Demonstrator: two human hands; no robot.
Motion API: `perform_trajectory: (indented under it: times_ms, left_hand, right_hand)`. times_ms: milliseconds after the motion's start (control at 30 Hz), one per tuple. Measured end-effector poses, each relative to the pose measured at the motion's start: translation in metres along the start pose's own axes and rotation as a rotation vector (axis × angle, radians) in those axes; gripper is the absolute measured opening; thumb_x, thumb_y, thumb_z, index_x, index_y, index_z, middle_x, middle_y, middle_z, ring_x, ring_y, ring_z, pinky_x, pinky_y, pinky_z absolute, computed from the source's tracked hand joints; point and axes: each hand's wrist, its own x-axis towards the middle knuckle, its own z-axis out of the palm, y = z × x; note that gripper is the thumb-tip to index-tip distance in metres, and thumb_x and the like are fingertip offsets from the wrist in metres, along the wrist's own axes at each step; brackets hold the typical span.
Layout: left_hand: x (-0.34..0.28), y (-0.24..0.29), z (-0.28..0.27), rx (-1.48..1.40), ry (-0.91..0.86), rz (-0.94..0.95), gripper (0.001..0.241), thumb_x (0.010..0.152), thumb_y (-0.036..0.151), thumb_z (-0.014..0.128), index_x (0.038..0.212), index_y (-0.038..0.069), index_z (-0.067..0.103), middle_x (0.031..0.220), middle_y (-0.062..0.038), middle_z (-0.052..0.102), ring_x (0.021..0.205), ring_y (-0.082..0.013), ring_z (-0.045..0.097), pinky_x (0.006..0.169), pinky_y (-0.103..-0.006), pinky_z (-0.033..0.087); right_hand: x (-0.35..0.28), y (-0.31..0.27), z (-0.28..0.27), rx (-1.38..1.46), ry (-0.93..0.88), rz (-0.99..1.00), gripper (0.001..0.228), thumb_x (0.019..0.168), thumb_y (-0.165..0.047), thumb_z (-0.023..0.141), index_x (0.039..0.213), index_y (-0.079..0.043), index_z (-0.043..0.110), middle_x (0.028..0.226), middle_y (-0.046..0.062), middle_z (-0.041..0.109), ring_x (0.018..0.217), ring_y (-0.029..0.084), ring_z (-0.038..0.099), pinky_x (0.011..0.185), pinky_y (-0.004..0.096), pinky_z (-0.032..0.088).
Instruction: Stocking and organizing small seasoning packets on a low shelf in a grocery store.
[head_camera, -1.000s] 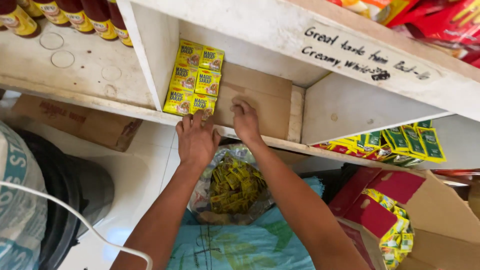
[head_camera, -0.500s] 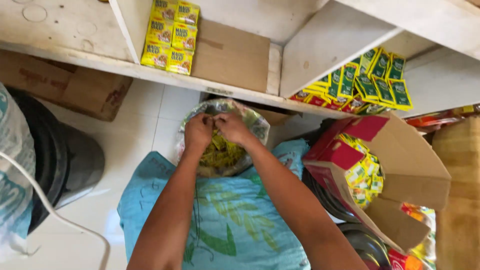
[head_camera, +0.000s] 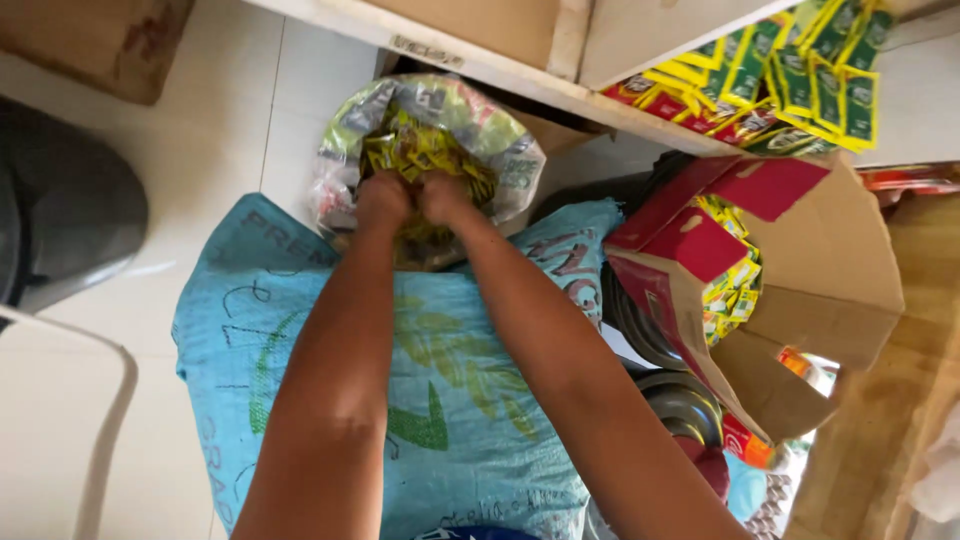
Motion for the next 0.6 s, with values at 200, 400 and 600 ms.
perform_trajectory:
  times_ms: [200,400,600]
  left_hand:
    - [0.000,-0.031,0.040,0.014,-0.062,-0.002,0.043,0.101,0.020,0.042,0.126,-0.015,0.051,0.125,-0.029,0.061,0.124,-0.0505,0.058,0.101,-0.0588,0.052]
    - [-0.014,-0.024,0.037,0.143,-0.110,0.057,0.038,0.101,0.018,0.049,0.123,-0.011,0.059,0.123,-0.034,0.064,0.128,-0.0545,0.053,0.102,-0.0559,0.054]
    - [-0.028,-0.020,0.040,0.093,-0.275,0.158,0.044,0.095,0.016,0.056,0.136,-0.001,0.060,0.129,-0.026,0.066,0.125,-0.0445,0.061,0.103,-0.0543,0.054]
  right_hand:
    - [0.034,0.050,0.045,0.133,-0.204,0.163,0.053,0.098,-0.022,0.063,0.140,0.011,0.055,0.121,0.033,0.065,0.116,0.043,0.064,0.102,0.043,0.054]
    - [0.046,0.064,0.060,0.001,-0.207,0.173,0.053,0.090,-0.022,0.075,0.141,-0.013,0.062,0.122,0.017,0.069,0.117,0.033,0.066,0.097,0.037,0.058]
    - [0.013,0.048,0.067,-0.261,-0.219,0.106,0.032,0.092,-0.012,0.061,0.122,-0.007,0.070,0.107,0.020,0.067,0.106,0.038,0.070,0.086,0.047,0.060]
